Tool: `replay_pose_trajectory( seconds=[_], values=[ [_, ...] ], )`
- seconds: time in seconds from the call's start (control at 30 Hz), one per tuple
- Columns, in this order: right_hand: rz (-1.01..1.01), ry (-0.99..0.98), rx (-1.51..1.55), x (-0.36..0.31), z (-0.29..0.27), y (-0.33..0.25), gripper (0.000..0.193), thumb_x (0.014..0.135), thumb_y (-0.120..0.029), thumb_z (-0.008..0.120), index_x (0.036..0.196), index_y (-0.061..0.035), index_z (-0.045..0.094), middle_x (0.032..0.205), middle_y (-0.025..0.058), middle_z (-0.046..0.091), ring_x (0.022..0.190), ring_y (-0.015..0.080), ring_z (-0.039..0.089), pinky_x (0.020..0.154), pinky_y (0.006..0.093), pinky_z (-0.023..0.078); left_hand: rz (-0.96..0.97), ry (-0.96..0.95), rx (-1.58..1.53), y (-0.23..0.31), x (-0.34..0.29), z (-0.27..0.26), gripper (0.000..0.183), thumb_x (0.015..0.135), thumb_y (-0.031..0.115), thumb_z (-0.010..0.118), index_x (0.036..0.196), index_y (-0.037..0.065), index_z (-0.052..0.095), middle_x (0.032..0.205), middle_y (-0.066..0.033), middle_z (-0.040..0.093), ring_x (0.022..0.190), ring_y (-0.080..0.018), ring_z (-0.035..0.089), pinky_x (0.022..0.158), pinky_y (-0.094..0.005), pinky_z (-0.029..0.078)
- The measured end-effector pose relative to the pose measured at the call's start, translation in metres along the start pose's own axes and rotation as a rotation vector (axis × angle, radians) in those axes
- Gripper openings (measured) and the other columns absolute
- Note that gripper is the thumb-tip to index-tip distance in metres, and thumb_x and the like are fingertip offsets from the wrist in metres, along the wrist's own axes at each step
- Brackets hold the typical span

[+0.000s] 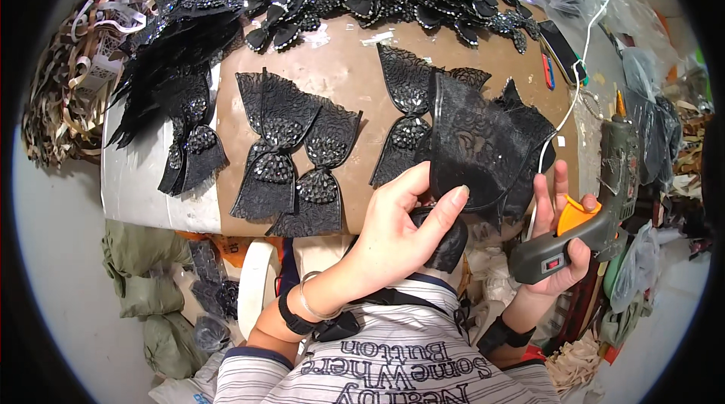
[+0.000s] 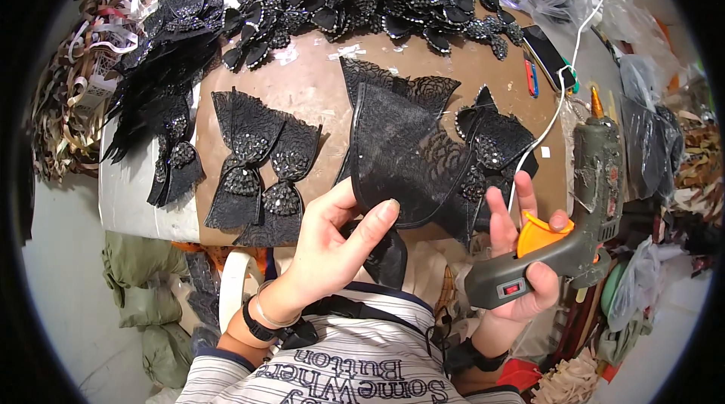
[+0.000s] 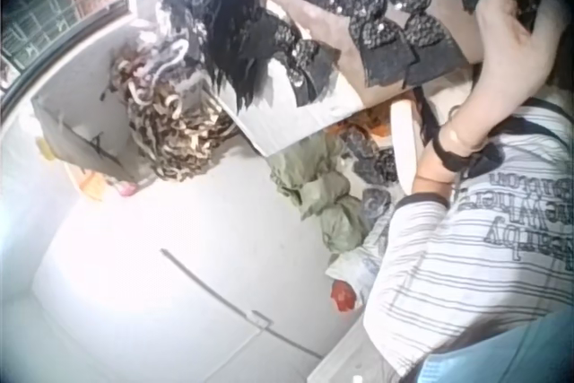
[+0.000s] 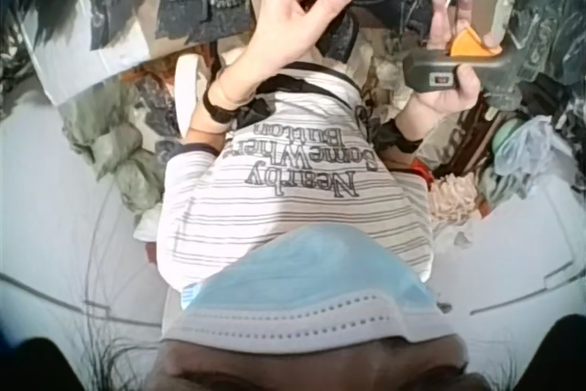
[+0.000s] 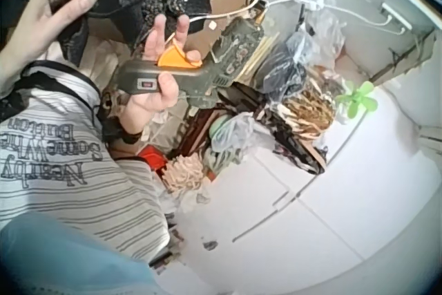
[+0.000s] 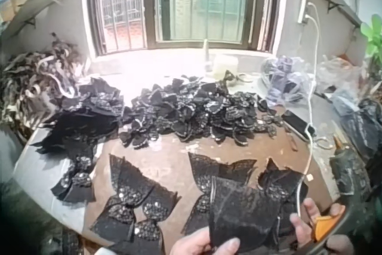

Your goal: The person assembles black lace bows by folding pieces of sequined lace and securing them with a hot glue gun. They repeatedly pick up lace pieces, fold them into bow shapes, apply glue to the center, and press the layers together before placing the finished items on the table.

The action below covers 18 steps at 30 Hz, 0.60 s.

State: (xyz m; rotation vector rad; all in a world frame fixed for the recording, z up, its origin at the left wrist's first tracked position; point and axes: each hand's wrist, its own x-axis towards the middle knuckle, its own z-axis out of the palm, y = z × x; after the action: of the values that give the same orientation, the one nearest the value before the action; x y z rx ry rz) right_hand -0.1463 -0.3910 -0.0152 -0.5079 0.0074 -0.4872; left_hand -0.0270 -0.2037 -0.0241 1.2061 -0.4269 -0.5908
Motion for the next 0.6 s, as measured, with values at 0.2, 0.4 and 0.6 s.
replay_pose_trajectory(
  seconds=[0.2, 0.4, 0.6],
  values=[
    [0.007, 0.000, 0.022, 0.002, -0.005, -0.003, 0.041, 0.076, 0.012, 0.055, 0.112, -0.0037, 0.044, 0.148, 0.0269, 0.016, 0.140, 0.0450, 0.011, 0.117, 0.0490, 0.019, 0.001, 0.024, 0.006, 0.000, -0.006, -0.010, 0.027, 0.100, 0.018, 0.048, 0.119, 0.000, 0.054, 0.108, -0.0066, 0.063, 0.100, -0.0124, 0.055, 0.087, -0.0289, 0.045],
    [0.015, -0.060, -0.055, -0.002, -0.017, -0.018, 0.048, 0.081, 0.010, 0.048, 0.126, -0.0032, 0.040, 0.149, 0.0237, 0.019, 0.139, 0.0410, 0.021, 0.116, 0.0456, 0.026, -0.024, 0.080, -0.109, 0.019, -0.018, -0.025, 0.028, 0.097, 0.013, 0.054, 0.120, -0.002, 0.055, 0.111, -0.0025, 0.061, 0.101, -0.0071, 0.053, 0.088, -0.0248, 0.044],
    [-0.097, -0.163, -0.239, 0.005, -0.042, -0.063, 0.050, 0.088, 0.005, 0.042, 0.137, -0.0016, 0.032, 0.150, 0.0215, 0.018, 0.137, 0.0339, 0.030, 0.116, 0.0406, 0.028, 0.113, 0.307, 0.104, 0.052, -0.034, -0.080, 0.020, 0.096, 0.011, 0.054, 0.111, -0.002, 0.058, 0.103, -0.0029, 0.063, 0.094, -0.0066, 0.055, 0.082, -0.0232, 0.046]
  ],
)
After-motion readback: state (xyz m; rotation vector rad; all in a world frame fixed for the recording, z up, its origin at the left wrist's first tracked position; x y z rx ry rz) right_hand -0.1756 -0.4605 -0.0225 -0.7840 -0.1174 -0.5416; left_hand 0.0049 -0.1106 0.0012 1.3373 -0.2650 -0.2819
